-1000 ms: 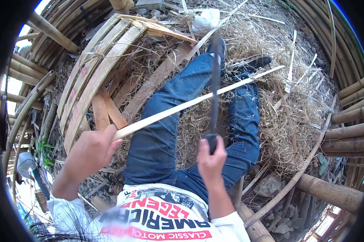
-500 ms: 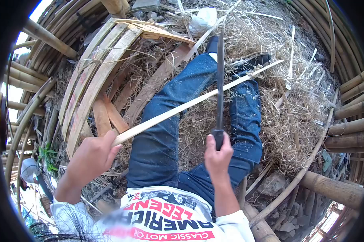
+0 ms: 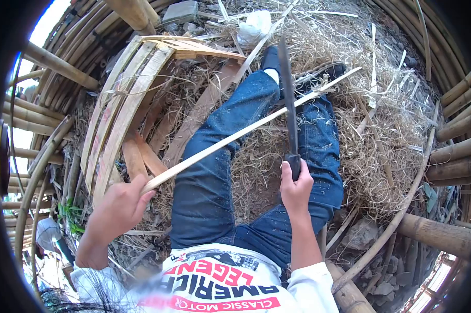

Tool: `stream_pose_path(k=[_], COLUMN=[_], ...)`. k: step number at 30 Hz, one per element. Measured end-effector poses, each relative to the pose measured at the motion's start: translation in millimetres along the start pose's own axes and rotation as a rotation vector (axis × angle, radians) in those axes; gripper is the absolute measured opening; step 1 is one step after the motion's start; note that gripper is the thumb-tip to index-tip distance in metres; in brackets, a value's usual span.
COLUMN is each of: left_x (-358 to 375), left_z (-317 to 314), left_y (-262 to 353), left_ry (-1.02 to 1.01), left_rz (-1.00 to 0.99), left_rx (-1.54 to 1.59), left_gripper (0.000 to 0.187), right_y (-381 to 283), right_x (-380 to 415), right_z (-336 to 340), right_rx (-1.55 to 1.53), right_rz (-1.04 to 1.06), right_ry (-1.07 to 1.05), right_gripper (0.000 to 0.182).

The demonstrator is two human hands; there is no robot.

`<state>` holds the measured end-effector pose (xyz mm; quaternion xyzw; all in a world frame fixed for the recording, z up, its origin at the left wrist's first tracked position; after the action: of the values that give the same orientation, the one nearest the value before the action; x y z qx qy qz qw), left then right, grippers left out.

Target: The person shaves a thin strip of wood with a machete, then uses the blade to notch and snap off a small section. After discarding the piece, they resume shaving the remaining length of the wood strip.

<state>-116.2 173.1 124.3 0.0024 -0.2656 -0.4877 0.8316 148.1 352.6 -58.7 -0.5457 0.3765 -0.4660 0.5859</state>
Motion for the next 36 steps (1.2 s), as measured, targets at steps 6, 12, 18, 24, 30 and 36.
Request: stream_pose_path(k=[6,12,18,24,30,36], left_x=[-26,-22,-10,-8,-26,-20], left_z=[-19,-9,3,1,-7,-1], left_y=[11,2,-8,-4,9,-2], left_ry=[-0.063,-0.089,-0.097,-0.124,-0.100,-0.087], left_rz=[-0.009,-0.012,-0.012,-0.005,-0.039,-0.044], left_rx=[0.057,0.048,0.010,0.001,0.031,-0.017], left_gripper=[0.019,0.019,0.018,0.018,0.019,0.020], right_y=[-23,-58,-38,6,-59,-72], right_x=[61,65,9,-21,49,57], right_z=[-58,-78,-21,12,-67,-85], right_rx=[0.054,0.082,0.136,0.070,0.087,0.043], right_rz=[0.055,0.224,0.112,0.029,0.103,0.200], right_ry=[-0.098,-0.328,-0.156,0.044,-0.176,-0.375], right_gripper=[0.027,0.041,0.022,0.020,0.030,0.034])
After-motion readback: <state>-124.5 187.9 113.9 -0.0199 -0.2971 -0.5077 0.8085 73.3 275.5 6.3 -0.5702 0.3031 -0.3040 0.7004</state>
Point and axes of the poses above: each hand's wrist, its own x-axis away from the middle knuckle, its own z-axis out of the back of the hand, y = z × x, the point moved 7 cm from there along -x, towards the middle knuckle, and after that the axes turned 7 degrees about z, right-handed, at the moved point
